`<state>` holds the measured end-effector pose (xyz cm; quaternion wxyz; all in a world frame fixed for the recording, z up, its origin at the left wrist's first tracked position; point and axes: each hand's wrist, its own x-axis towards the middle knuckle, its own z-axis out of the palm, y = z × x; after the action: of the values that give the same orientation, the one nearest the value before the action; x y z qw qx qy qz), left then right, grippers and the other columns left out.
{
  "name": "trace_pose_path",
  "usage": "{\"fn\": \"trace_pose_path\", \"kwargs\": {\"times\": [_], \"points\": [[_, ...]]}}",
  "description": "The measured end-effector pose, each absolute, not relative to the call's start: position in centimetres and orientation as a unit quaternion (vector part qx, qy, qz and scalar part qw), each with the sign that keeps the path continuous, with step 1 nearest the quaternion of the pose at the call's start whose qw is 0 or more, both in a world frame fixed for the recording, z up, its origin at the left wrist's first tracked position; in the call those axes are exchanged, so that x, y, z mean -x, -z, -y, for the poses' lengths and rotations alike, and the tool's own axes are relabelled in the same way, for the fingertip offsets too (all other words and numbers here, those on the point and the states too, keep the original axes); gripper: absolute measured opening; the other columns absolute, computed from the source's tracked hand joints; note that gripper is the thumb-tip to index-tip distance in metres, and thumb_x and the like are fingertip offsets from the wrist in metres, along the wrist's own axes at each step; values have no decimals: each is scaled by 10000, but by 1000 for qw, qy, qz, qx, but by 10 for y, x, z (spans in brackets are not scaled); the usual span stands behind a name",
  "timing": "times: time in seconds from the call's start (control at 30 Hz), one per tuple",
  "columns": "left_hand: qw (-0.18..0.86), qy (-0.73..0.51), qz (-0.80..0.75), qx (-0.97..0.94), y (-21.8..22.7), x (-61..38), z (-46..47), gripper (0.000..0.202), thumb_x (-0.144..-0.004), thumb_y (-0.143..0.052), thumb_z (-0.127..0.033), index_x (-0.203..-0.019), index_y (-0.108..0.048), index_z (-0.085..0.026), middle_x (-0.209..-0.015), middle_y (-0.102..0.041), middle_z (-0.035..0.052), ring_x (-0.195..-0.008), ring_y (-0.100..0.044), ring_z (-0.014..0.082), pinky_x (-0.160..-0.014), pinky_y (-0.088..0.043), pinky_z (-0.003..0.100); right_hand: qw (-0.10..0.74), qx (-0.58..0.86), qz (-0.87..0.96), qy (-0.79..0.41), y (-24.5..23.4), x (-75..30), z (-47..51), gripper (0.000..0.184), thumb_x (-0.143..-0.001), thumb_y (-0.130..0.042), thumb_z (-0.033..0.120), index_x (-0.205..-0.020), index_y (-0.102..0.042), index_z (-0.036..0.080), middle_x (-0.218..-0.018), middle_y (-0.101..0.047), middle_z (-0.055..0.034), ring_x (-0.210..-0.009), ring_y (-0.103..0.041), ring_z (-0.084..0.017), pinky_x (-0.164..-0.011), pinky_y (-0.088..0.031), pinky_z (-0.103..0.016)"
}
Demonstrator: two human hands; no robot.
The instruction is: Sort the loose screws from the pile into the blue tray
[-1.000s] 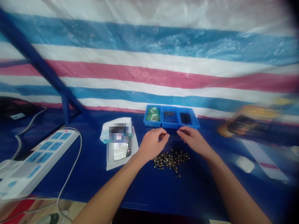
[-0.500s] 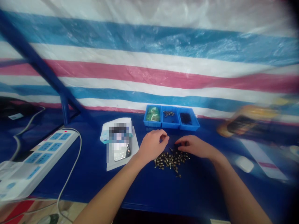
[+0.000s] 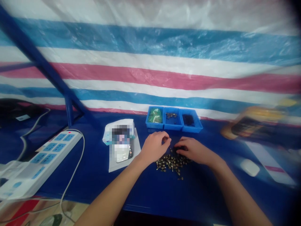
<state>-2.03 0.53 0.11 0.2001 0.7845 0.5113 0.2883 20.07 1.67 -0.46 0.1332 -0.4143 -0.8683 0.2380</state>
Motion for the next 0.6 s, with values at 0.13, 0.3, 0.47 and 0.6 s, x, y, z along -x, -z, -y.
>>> {"fn": "trace_pose_path", "kwargs": {"times": [0.13, 0.3, 0.47, 0.6], "points": [[201, -290, -511, -784, -1, 20, -5, 172, -935, -509, -329, -905, -651, -238, -850, -691, -2, -804, -618, 192, -714, -449, 326, 134, 420, 870, -221, 8, -197, -17, 189, -881, -614, 233, -1009, -745, 278, -966, -673, -36, -861, -638, -192, -801, -488, -328], [201, -290, -512, -783, 0, 21, -6, 167, -931, -516, -326, -911, -654, -233, -853, -693, 5, -809, -621, 194, -716, -447, 325, 141, 458, 857, -191, 12, -186, -14, 119, -867, -619, 196, -919, -720, 232, -911, -638, -38, -815, -630, -180, -760, -467, -300], [196, -282, -515, -786, 2, 20, -6, 158, -928, -521, -319, -905, -653, -235, -847, -694, -2, -811, -622, 193, -722, -445, 324, 116, 488, 848, -171, 8, -177, -8, 94, -891, -589, 196, -898, -682, 206, -924, -615, -43, -816, -626, -177, -719, -431, -278], [197, -279, -515, -786, 2, 20, -7, 152, -926, -523, -314, -910, -652, -236, -849, -691, -5, -811, -620, 189, -729, -442, 320, 95, 494, 850, -154, 6, -175, -6, 104, -914, -556, 191, -901, -659, 189, -935, -618, -51, -832, -620, -183, -717, -413, -277]]}}
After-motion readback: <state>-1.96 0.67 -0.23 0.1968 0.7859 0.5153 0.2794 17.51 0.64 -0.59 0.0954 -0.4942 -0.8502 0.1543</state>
